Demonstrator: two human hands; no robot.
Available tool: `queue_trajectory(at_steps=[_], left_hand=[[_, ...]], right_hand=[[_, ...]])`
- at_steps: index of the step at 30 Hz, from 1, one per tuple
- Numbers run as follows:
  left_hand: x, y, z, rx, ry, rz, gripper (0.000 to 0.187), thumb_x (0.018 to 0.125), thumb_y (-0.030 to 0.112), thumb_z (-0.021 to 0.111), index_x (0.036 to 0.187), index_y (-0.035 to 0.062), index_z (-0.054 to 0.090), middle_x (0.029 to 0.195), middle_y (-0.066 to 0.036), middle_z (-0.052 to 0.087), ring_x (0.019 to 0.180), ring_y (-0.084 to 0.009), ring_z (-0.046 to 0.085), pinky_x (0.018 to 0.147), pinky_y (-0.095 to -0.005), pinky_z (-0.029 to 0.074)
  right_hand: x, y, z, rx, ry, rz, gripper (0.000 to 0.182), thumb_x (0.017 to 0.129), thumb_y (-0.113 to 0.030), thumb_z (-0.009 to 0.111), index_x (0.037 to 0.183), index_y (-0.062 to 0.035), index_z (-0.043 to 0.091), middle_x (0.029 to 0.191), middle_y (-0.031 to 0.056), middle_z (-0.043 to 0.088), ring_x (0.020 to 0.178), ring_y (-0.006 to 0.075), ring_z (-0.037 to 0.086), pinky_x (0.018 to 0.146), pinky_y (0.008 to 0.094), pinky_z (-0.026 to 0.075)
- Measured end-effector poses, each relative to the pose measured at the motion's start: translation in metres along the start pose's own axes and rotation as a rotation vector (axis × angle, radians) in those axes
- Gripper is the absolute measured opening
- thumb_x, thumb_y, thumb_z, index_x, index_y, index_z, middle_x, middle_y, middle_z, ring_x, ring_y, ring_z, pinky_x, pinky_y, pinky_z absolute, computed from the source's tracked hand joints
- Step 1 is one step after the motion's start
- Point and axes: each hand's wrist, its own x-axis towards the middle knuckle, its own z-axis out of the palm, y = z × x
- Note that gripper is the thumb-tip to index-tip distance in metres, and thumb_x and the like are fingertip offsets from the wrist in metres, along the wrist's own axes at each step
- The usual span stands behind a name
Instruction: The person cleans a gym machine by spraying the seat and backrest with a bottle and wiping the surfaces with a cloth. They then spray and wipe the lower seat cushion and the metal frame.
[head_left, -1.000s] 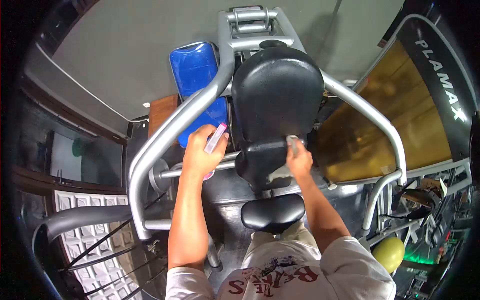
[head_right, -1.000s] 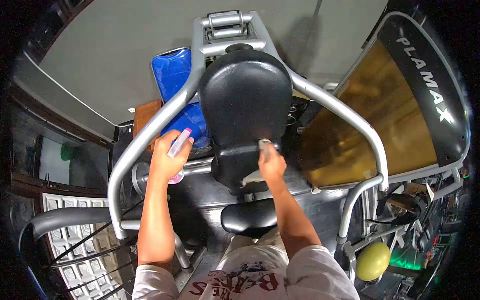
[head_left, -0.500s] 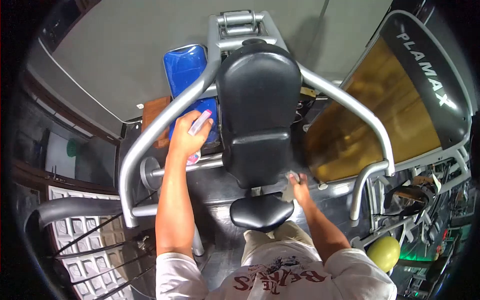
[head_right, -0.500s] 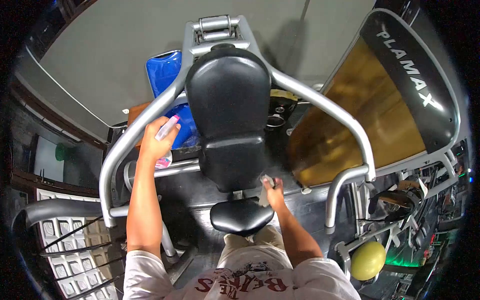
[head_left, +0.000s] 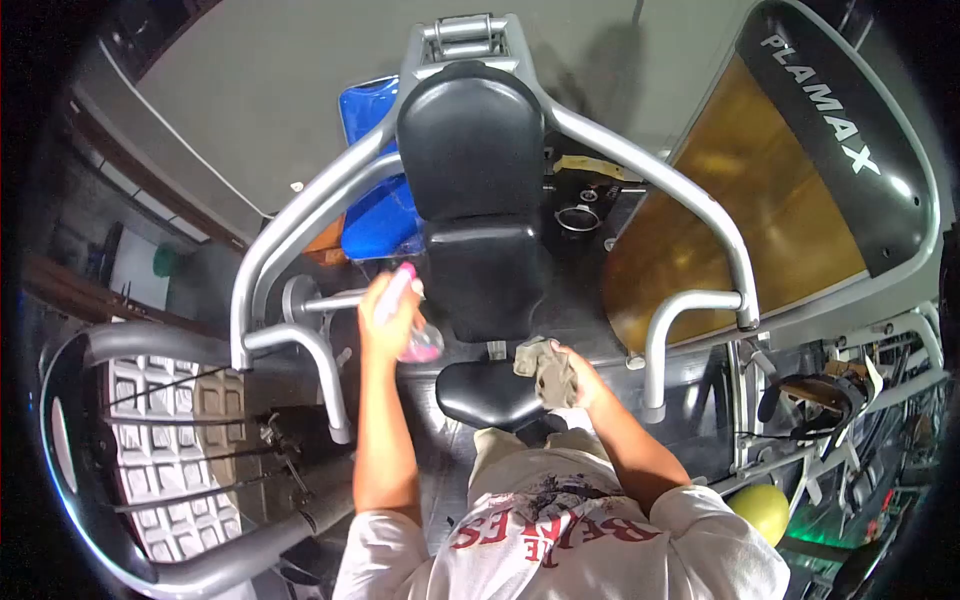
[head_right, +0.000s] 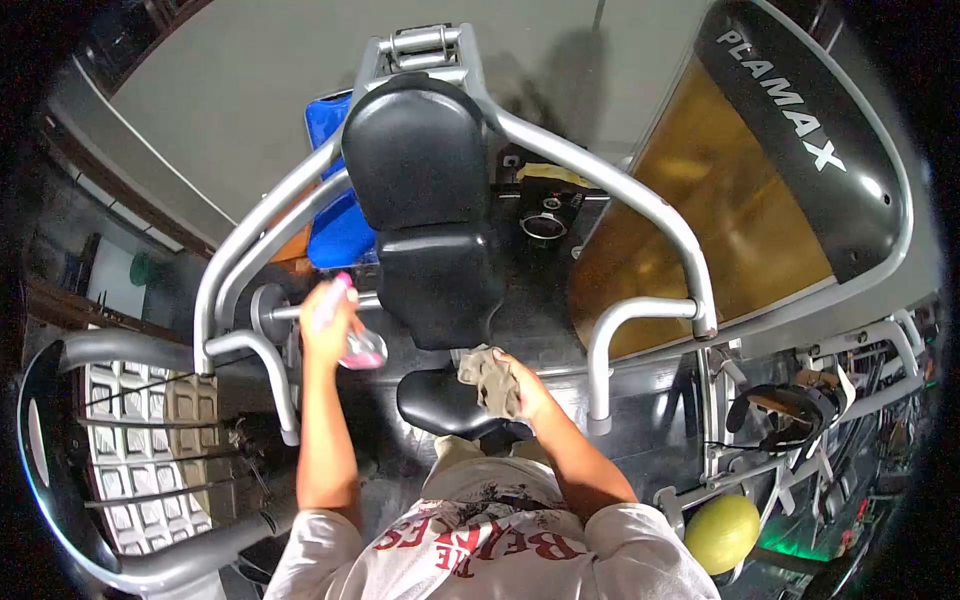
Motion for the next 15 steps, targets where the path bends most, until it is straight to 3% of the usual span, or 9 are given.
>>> queue_trajectory(at_steps=[1, 4, 7, 9, 11, 12, 13, 15], left_hand=[[-0.027, -0.004, 0.015, -0.042, 0.007, 0.005, 0.018, 0.093, 0.013, 0.073, 0.087, 0.0008, 0.062, 0.065, -0.004, 0.061, 0.049, -0.0132, 0.060, 0.046, -0.0287, 0.045], [-0.104, -0.034, 0.054, -0.193, 0.057, -0.162, 0.020, 0.094, 0.015, 0.074, 0.089, -0.0009, 0.062, 0.068, -0.007, 0.063, 0.051, -0.0157, 0.063, 0.047, -0.0290, 0.049], [-0.164, -0.049, 0.086, -0.196, 0.149, -0.262, 0.019, 0.095, 0.014, 0.071, 0.095, -0.0028, 0.063, 0.078, -0.009, 0.066, 0.059, -0.0185, 0.068, 0.056, -0.0311, 0.054], [-0.190, -0.042, 0.102, -0.218, 0.235, -0.309, 0.018, 0.096, 0.014, 0.069, 0.097, -0.0024, 0.062, 0.080, -0.010, 0.066, 0.061, -0.0191, 0.069, 0.058, -0.0316, 0.055], [-0.215, -0.040, 0.114, -0.182, 0.297, -0.349, 0.017, 0.097, 0.013, 0.067, 0.098, -0.0020, 0.060, 0.082, -0.010, 0.066, 0.062, -0.0196, 0.070, 0.059, -0.0321, 0.056], [-0.227, -0.042, 0.113, -0.134, 0.313, -0.363, 0.017, 0.097, 0.012, 0.067, 0.099, -0.0018, 0.059, 0.082, -0.010, 0.065, 0.062, -0.0197, 0.070, 0.059, -0.0324, 0.056], [-0.234, -0.038, 0.114, -0.085, 0.324, -0.377, 0.016, 0.097, 0.012, 0.067, 0.100, -0.0017, 0.058, 0.082, -0.010, 0.065, 0.062, -0.0198, 0.069, 0.059, -0.0327, 0.056], [-0.244, -0.027, 0.116, -0.101, 0.352, -0.346, 0.015, 0.095, 0.009, 0.066, 0.101, -0.0009, 0.056, 0.078, -0.009, 0.063, 0.059, -0.0174, 0.066, 0.055, -0.0322, 0.056]], right_hand=[[0.000, 0.006, -0.027, 0.031, -0.097, 0.015, 0.049, 0.101, -0.048, 0.060, 0.129, -0.0079, 0.062, 0.110, 0.0101, 0.071, 0.091, 0.0254, 0.072, 0.082, 0.0429, 0.060], [-0.038, 0.000, -0.033, -0.017, -0.046, 0.053, 0.055, 0.101, -0.055, 0.055, 0.132, -0.0102, 0.061, 0.114, 0.0105, 0.070, 0.101, 0.0261, 0.069, 0.084, 0.0446, 0.058], [-0.060, -0.005, -0.062, -0.033, 0.071, 0.061, 0.055, 0.102, -0.055, 0.052, 0.134, -0.0115, 0.059, 0.121, 0.0117, 0.067, 0.112, 0.0273, 0.065, 0.091, 0.0509, 0.057], [-0.073, -0.010, -0.077, 0.031, 0.027, 0.059, 0.057, 0.102, -0.052, 0.054, 0.141, -0.0107, 0.052, 0.131, 0.0121, 0.062, 0.112, 0.0330, 0.065, 0.095, 0.0604, 0.056], [-0.065, -0.012, -0.114, -0.174, 0.230, 0.054, 0.053, 0.103, -0.048, 0.057, 0.142, -0.0116, 0.052, 0.129, 0.0103, 0.063, 0.106, 0.0326, 0.067, 0.089, 0.0578, 0.060], [-0.060, -0.014, -0.123, -0.260, 0.271, -0.007, 0.043, 0.103, -0.043, 0.058, 0.135, -0.0136, 0.058, 0.123, 0.0066, 0.066, 0.098, 0.0284, 0.069, 0.080, 0.0509, 0.062], [-0.067, -0.025, -0.119, -0.293, 0.285, 0.074, 0.039, 0.102, -0.044, 0.059, 0.128, -0.0151, 0.063, 0.116, 0.0028, 0.068, 0.095, 0.0237, 0.068, 0.079, 0.0494, 0.061], [-0.080, -0.049, -0.101, -0.301, 0.213, 0.053, 0.039, 0.100, -0.046, 0.060, 0.125, -0.0159, 0.065, 0.113, 0.0024, 0.070, 0.092, 0.0230, 0.069, 0.081, 0.0504, 0.059]])
